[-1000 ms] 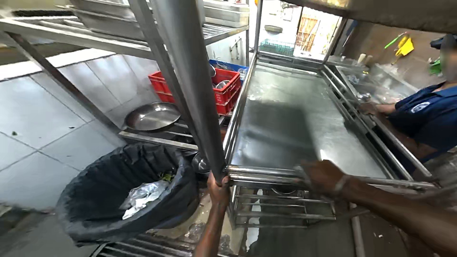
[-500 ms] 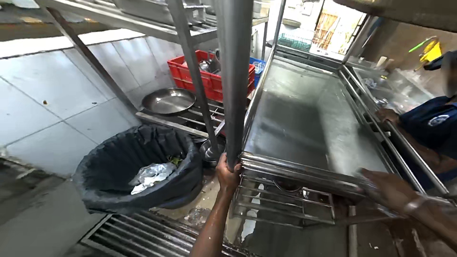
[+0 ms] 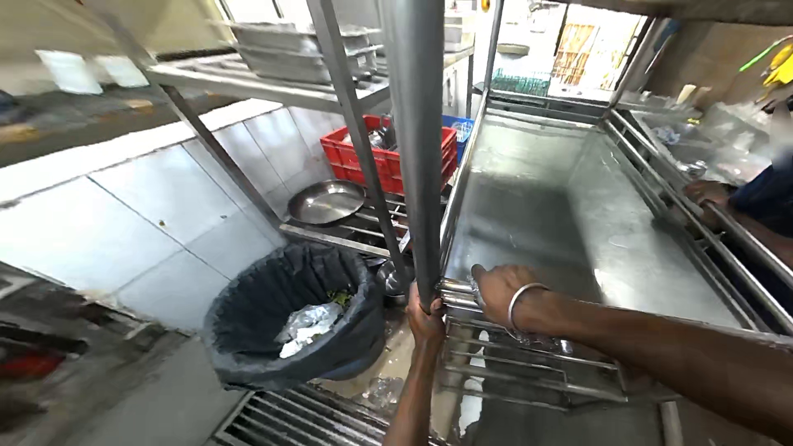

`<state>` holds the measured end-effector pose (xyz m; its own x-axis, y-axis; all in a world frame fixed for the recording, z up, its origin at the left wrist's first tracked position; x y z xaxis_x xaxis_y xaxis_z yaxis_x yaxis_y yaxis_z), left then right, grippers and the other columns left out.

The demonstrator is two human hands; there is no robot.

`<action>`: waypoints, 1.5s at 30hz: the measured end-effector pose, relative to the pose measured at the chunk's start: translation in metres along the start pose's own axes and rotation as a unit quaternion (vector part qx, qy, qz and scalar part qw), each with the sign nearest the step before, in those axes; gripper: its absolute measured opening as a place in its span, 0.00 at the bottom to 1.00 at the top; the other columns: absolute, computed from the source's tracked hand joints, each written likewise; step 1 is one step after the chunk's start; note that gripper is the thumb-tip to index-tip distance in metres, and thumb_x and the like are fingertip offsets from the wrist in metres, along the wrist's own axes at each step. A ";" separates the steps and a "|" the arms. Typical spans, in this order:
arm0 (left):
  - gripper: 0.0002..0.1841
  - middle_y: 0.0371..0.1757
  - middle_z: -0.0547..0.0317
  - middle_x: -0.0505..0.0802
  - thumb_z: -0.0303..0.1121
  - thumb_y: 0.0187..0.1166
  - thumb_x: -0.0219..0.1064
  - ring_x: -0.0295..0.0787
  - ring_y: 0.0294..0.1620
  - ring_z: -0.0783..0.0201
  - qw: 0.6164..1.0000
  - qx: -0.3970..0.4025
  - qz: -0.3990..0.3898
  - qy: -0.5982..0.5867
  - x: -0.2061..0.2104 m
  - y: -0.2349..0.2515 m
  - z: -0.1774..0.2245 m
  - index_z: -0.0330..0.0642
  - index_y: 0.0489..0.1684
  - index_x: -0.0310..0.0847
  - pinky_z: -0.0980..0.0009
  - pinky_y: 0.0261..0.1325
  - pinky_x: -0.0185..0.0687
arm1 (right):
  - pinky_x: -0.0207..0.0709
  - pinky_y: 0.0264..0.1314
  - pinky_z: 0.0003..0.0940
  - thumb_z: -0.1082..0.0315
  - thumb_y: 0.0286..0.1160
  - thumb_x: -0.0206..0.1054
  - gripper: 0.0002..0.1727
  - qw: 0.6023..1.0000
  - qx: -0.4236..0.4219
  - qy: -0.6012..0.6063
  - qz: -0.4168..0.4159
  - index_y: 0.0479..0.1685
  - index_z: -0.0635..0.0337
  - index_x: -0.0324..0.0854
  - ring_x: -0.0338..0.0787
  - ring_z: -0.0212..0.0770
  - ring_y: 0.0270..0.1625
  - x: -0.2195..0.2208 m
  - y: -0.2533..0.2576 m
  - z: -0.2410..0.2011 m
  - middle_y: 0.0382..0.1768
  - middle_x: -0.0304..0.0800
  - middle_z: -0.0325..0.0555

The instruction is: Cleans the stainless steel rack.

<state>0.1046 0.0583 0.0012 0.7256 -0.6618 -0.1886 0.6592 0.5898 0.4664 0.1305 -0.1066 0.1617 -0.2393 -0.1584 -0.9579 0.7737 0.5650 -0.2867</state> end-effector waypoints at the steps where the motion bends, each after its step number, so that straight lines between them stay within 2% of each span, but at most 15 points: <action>1: 0.61 0.37 0.57 0.89 0.90 0.58 0.40 0.87 0.32 0.68 1.000 0.002 -0.001 -0.005 -0.003 0.002 0.000 0.36 0.64 0.77 0.61 0.39 0.88 | 0.84 0.46 0.60 0.59 0.71 0.72 0.25 1.000 -0.004 0.004 -0.002 0.67 0.55 0.74 0.93 0.60 0.47 -0.001 0.003 -0.005 0.40 0.91 0.55; 6: 0.60 0.40 0.57 0.91 0.91 0.54 0.45 0.89 0.35 0.67 1.000 0.006 0.006 -0.025 -0.006 0.002 -0.001 0.41 0.66 0.78 0.59 0.41 0.90 | 0.84 0.48 0.60 0.46 0.82 0.65 0.24 0.996 -0.025 0.034 0.080 0.69 0.50 0.78 0.93 0.59 0.46 0.009 -0.021 0.026 0.42 0.92 0.53; 9: 0.59 0.34 0.61 0.90 0.91 0.53 0.49 0.86 0.29 0.68 0.999 -0.001 -0.007 -0.037 -0.003 -0.002 0.003 0.44 0.68 0.76 0.61 0.35 0.88 | 0.85 0.50 0.60 0.40 0.81 0.63 0.29 0.996 0.010 -0.007 0.091 0.71 0.50 0.79 0.94 0.57 0.48 0.036 -0.067 0.108 0.47 0.93 0.52; 11: 0.57 0.28 0.62 0.88 0.89 0.56 0.50 0.83 0.22 0.69 0.999 -0.003 -0.019 -0.046 0.004 -0.008 0.010 0.45 0.70 0.74 0.63 0.26 0.85 | 0.86 0.48 0.62 0.40 0.77 0.66 0.34 0.987 0.015 -0.044 0.153 0.69 0.60 0.81 0.95 0.61 0.46 0.059 -0.118 0.187 0.47 0.93 0.58; 13: 0.56 0.31 0.61 0.91 0.88 0.58 0.51 0.86 0.24 0.70 0.998 0.002 -0.033 -0.056 0.008 -0.010 0.014 0.45 0.72 0.73 0.64 0.29 0.87 | 0.78 0.65 0.72 0.43 0.81 0.62 0.40 0.993 0.033 -0.032 0.112 0.79 0.72 0.71 0.88 0.74 0.64 0.078 -0.168 0.251 0.66 0.84 0.74; 15: 0.54 0.31 0.61 0.91 0.87 0.61 0.49 0.86 0.26 0.69 0.998 0.006 -0.031 -0.048 0.008 -0.013 0.014 0.46 0.71 0.74 0.63 0.31 0.88 | 0.72 0.71 0.73 0.48 0.86 0.57 0.38 0.999 0.026 -0.020 0.043 0.80 0.76 0.66 0.81 0.78 0.71 0.083 -0.184 0.277 0.71 0.78 0.79; 18: 0.54 0.25 0.63 0.88 0.88 0.63 0.42 0.84 0.22 0.70 1.000 0.024 -0.003 -0.006 0.004 -0.007 0.017 0.43 0.63 0.78 0.62 0.27 0.85 | 0.80 0.61 0.70 0.42 0.87 0.55 0.37 0.996 -0.040 -0.044 0.061 0.74 0.72 0.74 0.90 0.73 0.60 0.077 -0.147 0.244 0.61 0.86 0.73; 21: 0.53 0.26 0.62 0.89 0.85 0.67 0.40 0.86 0.24 0.69 0.999 0.038 -0.001 0.031 0.001 -0.007 0.020 0.41 0.62 0.78 0.62 0.29 0.86 | 0.88 0.43 0.59 0.37 0.84 0.51 0.37 0.986 -0.086 -0.071 0.125 0.58 0.65 0.84 0.95 0.60 0.43 0.048 -0.078 0.134 0.44 0.92 0.59; 24: 0.52 0.29 0.59 0.89 0.84 0.69 0.39 0.85 0.24 0.66 0.999 0.029 -0.015 0.040 0.001 -0.010 0.020 0.44 0.69 0.75 0.61 0.28 0.85 | 0.86 0.48 0.58 0.47 0.83 0.63 0.24 0.997 -0.047 -0.030 0.061 0.64 0.56 0.80 0.94 0.57 0.45 0.015 -0.010 0.025 0.43 0.92 0.54; 27: 0.55 0.26 0.59 0.88 0.86 0.66 0.38 0.85 0.22 0.66 0.999 0.022 -0.015 0.031 -0.003 -0.003 0.019 0.41 0.68 0.75 0.60 0.27 0.85 | 0.84 0.48 0.58 0.55 0.81 0.65 0.21 0.998 -0.062 -0.020 0.020 0.67 0.55 0.76 0.92 0.58 0.46 0.001 0.016 -0.019 0.42 0.90 0.54; 29: 0.57 0.26 0.59 0.88 0.87 0.64 0.40 0.84 0.23 0.68 1.000 0.012 -0.023 -0.002 -0.004 0.000 0.021 0.37 0.66 0.76 0.61 0.29 0.85 | 0.84 0.49 0.58 0.49 0.86 0.60 0.23 0.997 -0.065 -0.011 0.029 0.68 0.56 0.75 0.93 0.58 0.48 0.000 0.011 -0.017 0.43 0.90 0.54; 33: 0.58 0.23 0.64 0.88 0.88 0.60 0.44 0.84 0.22 0.76 0.998 0.046 0.005 -0.040 -0.002 0.005 0.030 0.32 0.54 0.80 0.69 0.29 0.86 | 0.86 0.36 0.54 0.40 0.85 0.52 0.32 0.963 -0.129 0.001 0.235 0.62 0.62 0.81 0.93 0.54 0.40 0.009 -0.041 0.039 0.40 0.90 0.53; 37: 0.57 0.25 0.65 0.90 0.88 0.59 0.46 0.85 0.23 0.76 0.998 0.038 -0.003 -0.056 0.001 0.001 0.032 0.34 0.55 0.81 0.69 0.30 0.87 | 0.84 0.57 0.63 0.35 0.86 0.35 0.43 0.974 -0.078 -0.027 0.210 0.76 0.62 0.77 0.92 0.60 0.60 0.064 -0.133 0.204 0.63 0.89 0.60; 40: 0.54 0.25 0.64 0.87 0.88 0.61 0.45 0.82 0.21 0.72 0.999 0.019 -0.006 -0.047 0.000 -0.004 0.025 0.42 0.58 0.79 0.67 0.25 0.84 | 0.73 0.73 0.69 0.42 0.90 0.45 0.37 0.994 -0.026 0.014 0.108 0.80 0.67 0.71 0.83 0.69 0.71 0.090 -0.185 0.290 0.70 0.82 0.70; 45: 0.52 0.24 0.64 0.86 0.88 0.63 0.41 0.81 0.20 0.72 1.000 0.025 0.018 -0.006 -0.002 -0.006 0.022 0.46 0.57 0.80 0.65 0.24 0.82 | 0.86 0.51 0.62 0.38 0.87 0.41 0.40 0.981 -0.071 -0.063 0.169 0.68 0.67 0.80 0.93 0.63 0.53 0.080 -0.147 0.238 0.55 0.90 0.63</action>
<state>0.0953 0.0458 0.0182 0.7454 -0.6470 -0.1608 0.6226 0.5892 0.5150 0.1370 -0.3954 0.1245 0.0980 -0.0358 -0.9945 0.7053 0.7075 0.0441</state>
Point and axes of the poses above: each hand's wrist, its own y-axis towards the middle knuckle, its own x-axis out of the palm, z = x × y, the point moved 9 cm from there along y, towards the middle knuckle
